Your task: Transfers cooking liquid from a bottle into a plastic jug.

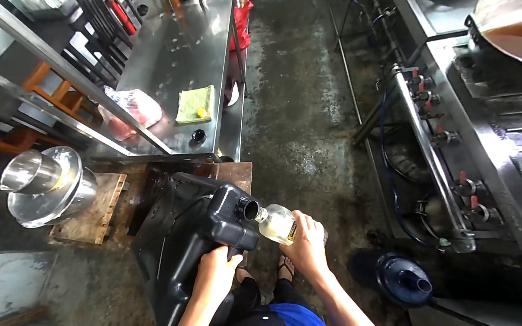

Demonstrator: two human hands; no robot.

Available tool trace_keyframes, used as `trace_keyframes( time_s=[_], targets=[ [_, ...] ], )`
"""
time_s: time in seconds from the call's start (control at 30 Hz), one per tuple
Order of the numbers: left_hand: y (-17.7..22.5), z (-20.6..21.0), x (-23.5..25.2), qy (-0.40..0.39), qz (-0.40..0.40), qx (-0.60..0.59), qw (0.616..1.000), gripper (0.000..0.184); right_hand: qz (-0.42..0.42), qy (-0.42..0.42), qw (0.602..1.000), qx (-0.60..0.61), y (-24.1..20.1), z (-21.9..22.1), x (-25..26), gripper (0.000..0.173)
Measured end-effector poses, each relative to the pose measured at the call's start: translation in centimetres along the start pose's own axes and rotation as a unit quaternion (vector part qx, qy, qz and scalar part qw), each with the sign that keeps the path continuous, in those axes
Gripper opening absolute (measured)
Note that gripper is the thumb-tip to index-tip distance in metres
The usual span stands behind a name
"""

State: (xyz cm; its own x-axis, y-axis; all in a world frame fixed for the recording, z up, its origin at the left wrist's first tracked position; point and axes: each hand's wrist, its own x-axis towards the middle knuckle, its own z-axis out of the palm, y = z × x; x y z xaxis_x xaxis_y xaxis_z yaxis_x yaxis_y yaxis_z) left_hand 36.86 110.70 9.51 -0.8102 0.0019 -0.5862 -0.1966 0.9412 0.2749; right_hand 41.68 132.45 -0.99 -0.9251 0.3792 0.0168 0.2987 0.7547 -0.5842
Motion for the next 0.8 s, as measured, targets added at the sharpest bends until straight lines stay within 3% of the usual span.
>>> trace_keyframes(
  time_s=[0.8],
  targets=[
    [0.01, 0.09, 0.03, 0.000, 0.008, 0.002, 1.000, 0.029, 0.000, -0.003, 1.000, 0.004, 0.16, -0.04, 0.06, 0.090]
  ],
)
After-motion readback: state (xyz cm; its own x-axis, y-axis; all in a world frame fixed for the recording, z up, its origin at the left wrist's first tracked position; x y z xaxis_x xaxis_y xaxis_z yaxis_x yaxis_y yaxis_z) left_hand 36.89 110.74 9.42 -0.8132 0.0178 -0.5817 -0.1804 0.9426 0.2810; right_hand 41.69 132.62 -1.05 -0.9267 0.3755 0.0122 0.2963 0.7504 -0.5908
